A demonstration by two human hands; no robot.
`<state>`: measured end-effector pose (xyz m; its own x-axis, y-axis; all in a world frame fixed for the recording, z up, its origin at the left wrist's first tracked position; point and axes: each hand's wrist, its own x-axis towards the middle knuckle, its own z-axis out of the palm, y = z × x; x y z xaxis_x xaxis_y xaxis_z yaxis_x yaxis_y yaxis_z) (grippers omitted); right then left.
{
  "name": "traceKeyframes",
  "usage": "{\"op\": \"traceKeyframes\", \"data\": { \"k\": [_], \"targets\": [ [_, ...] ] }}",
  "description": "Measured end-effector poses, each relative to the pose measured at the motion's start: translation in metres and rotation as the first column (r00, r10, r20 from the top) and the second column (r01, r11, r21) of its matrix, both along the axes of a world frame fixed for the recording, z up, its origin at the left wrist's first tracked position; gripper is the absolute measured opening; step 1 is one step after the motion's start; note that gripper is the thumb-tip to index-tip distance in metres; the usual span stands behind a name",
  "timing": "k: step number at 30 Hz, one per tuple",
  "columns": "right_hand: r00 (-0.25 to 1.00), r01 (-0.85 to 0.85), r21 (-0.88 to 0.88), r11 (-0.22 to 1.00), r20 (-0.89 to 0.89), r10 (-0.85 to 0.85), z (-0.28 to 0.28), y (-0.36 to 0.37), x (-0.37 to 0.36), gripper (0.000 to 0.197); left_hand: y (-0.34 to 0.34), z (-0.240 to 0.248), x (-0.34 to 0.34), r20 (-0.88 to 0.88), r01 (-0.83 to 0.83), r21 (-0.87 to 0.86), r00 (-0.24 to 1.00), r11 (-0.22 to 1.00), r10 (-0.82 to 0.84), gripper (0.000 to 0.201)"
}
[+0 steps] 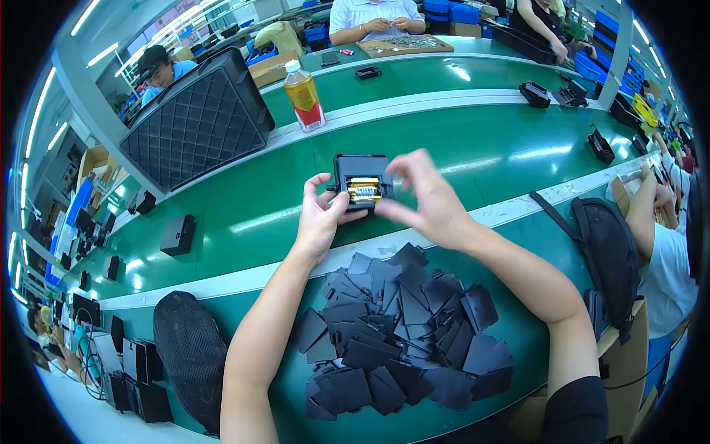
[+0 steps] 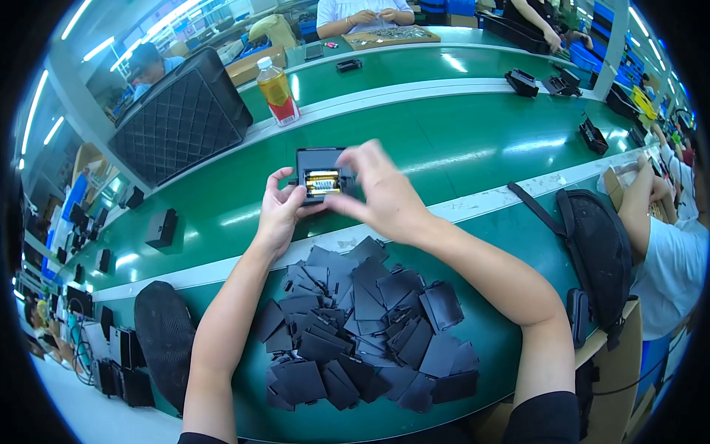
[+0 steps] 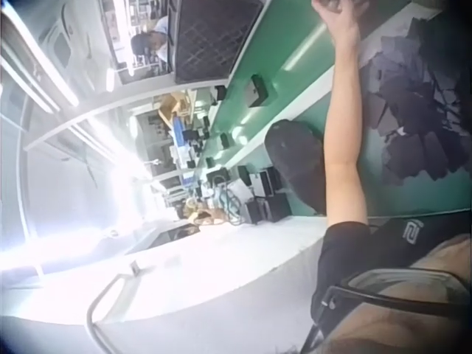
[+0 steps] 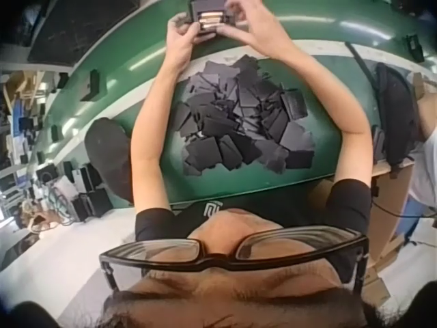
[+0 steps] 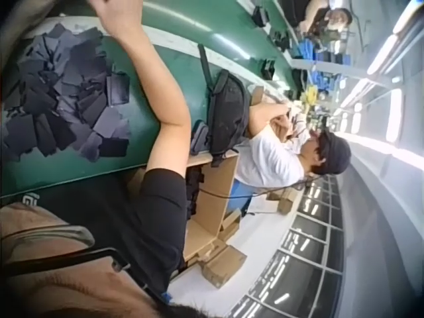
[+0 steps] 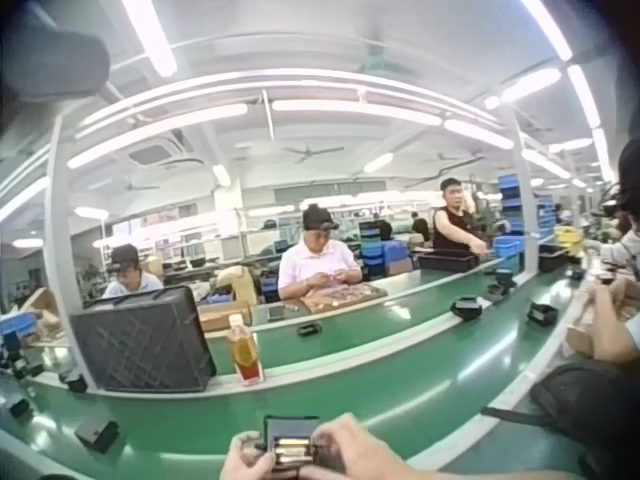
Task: Assembling small components into black boxes at a factory workstation.
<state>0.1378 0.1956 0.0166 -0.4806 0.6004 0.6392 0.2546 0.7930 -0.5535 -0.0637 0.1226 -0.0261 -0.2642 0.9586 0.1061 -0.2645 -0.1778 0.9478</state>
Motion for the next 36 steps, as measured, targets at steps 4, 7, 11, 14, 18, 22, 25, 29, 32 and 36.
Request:
{"op": "traceKeyframes", "data": {
  "k": [4, 7, 11, 14, 18, 22, 25, 29, 32, 36],
  "targets": [
    [0.726, -0.493, -0.047, 0.869, 0.529, 0.44, -0.009, -0.028, -0.001, 0.037, -0.001, 0.001, -0.004, 0.06, -0.092, -0.007, 0.994, 0.996, 0.092, 0.043],
    [0.776, -0.501, 0.033, 0.865, 0.459, 0.432, -0.028, -0.032, -0.009, 0.033, -0.003, 0.007, 0.002, 0.037, -0.115, -0.027, 0.993, 0.993, 0.116, 0.036],
    [0.692, -0.451, -0.469, 0.759, 0.353, 0.629, -0.019, -0.031, -0.021, 0.028, -0.006, 0.002, -0.001, 0.068, -0.074, -0.065, 0.995, 0.995, 0.078, 0.032],
    [0.762, -0.413, -0.679, 0.607, 0.107, 0.638, -0.015, -0.032, -0.023, 0.02, -0.005, -0.003, -0.011, 0.132, -0.022, -0.064, 0.991, 0.998, 0.031, 0.029],
    [0.873, -0.435, -0.697, 0.571, -0.17, 0.457, -0.01, -0.02, -0.024, 0.019, -0.003, -0.005, -0.023, 0.291, 0.081, -0.022, 0.954, 0.997, -0.071, 0.024],
    [0.968, -0.222, -0.077, 0.972, -0.138, 0.21, 0.003, -0.007, -0.018, 0.019, -0.001, -0.005, -0.017, 0.172, -0.09, -0.162, 0.978, 0.983, 0.117, 0.018],
    [0.981, -0.167, -0.065, 0.984, -0.115, 0.158, -0.012, 0.009, -0.013, 0.018, 0.001, -0.002, -0.006, 0.132, -0.075, -0.164, 0.986, 0.984, 0.097, 0.016],
    [0.99, -0.127, -0.13, 0.983, -0.081, 0.117, -0.027, 0.028, -0.009, 0.019, 0.002, 0.006, 0.005, 0.077, -0.032, -0.164, 0.996, 0.986, 0.046, 0.015],
    [0.985, -0.17, -0.358, 0.918, -0.057, 0.16, -0.03, 0.036, -0.008, 0.024, 0.001, 0.01, 0.01, 0.029, 0.046, -0.158, 0.999, 0.986, -0.042, 0.015],
    [0.952, -0.307, -0.199, 0.931, -0.052, 0.303, -0.031, 0.03, -0.006, 0.029, 0.0, 0.01, 0.01, 0.056, 0.048, -0.162, 0.998, 0.986, -0.039, 0.017]
  ]
}}
